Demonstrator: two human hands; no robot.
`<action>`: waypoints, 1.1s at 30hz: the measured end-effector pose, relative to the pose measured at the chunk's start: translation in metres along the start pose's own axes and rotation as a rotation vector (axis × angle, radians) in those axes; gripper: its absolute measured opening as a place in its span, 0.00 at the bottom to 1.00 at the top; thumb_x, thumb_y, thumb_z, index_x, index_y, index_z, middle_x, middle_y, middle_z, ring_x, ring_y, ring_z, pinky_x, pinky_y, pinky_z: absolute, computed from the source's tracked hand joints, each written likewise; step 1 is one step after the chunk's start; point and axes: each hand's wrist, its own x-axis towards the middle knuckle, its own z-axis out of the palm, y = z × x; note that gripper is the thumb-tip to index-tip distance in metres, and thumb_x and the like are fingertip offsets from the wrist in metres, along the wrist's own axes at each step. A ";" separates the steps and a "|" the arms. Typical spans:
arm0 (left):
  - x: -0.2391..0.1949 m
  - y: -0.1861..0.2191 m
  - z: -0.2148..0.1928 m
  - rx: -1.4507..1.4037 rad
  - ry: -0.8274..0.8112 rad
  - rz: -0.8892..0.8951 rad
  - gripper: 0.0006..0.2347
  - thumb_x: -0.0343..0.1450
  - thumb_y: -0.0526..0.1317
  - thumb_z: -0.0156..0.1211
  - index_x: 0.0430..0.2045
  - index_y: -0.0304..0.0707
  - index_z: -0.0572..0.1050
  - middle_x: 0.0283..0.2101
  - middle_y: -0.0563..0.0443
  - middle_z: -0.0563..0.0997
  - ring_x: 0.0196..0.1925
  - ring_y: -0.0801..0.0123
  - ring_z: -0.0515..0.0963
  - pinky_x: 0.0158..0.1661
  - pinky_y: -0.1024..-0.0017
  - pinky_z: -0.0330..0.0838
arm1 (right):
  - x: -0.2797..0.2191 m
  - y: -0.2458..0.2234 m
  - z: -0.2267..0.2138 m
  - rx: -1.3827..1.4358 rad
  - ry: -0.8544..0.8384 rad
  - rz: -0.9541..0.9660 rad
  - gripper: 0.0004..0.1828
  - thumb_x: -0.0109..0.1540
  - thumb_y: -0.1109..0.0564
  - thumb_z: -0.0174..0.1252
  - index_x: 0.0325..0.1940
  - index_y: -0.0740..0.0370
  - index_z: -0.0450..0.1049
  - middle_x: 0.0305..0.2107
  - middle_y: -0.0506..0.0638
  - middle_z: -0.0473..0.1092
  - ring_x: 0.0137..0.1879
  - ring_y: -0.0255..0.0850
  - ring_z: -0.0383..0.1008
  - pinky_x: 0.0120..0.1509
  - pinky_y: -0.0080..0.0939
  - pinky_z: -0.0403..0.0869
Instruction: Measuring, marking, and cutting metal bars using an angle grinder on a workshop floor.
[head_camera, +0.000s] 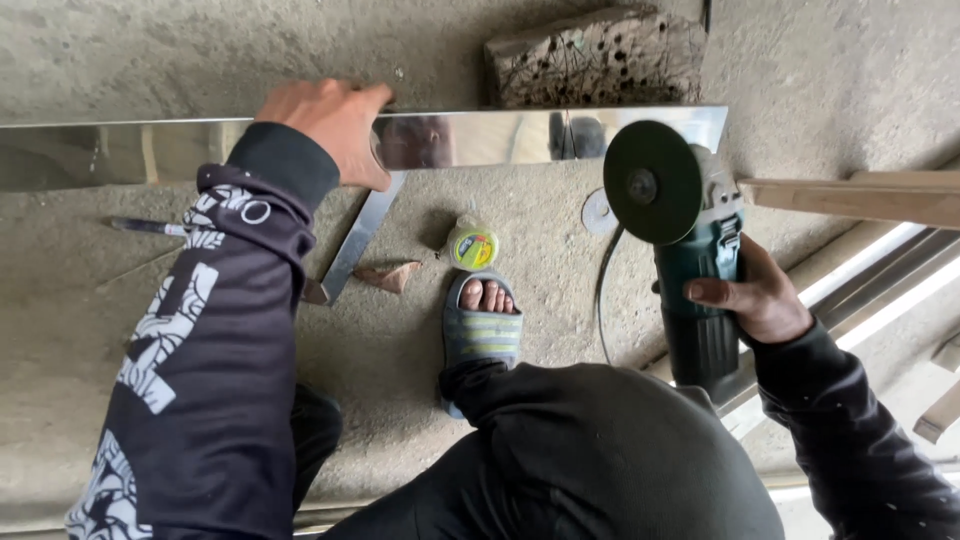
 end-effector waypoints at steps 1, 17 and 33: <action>-0.003 0.001 0.014 0.004 -0.002 0.003 0.35 0.60 0.55 0.69 0.63 0.46 0.67 0.40 0.38 0.83 0.35 0.46 0.85 0.38 0.49 0.84 | -0.009 0.004 0.003 0.004 0.004 0.000 0.33 0.49 0.51 0.68 0.54 0.68 0.67 0.38 0.58 0.73 0.40 0.50 0.77 0.42 0.47 0.81; 0.004 -0.009 0.048 0.177 0.458 0.043 0.33 0.61 0.58 0.64 0.62 0.51 0.72 0.44 0.43 0.84 0.40 0.48 0.85 0.48 0.49 0.75 | 0.005 0.004 0.027 -0.530 0.231 0.109 0.29 0.56 0.44 0.61 0.54 0.66 0.68 0.38 0.54 0.74 0.39 0.45 0.75 0.42 0.44 0.77; 0.010 -0.023 0.047 0.101 0.547 0.151 0.39 0.59 0.65 0.68 0.63 0.48 0.70 0.58 0.35 0.73 0.53 0.42 0.76 0.52 0.37 0.70 | -0.001 -0.011 0.029 -0.131 0.307 0.088 0.26 0.54 0.54 0.60 0.51 0.72 0.68 0.35 0.60 0.71 0.35 0.54 0.76 0.37 0.50 0.77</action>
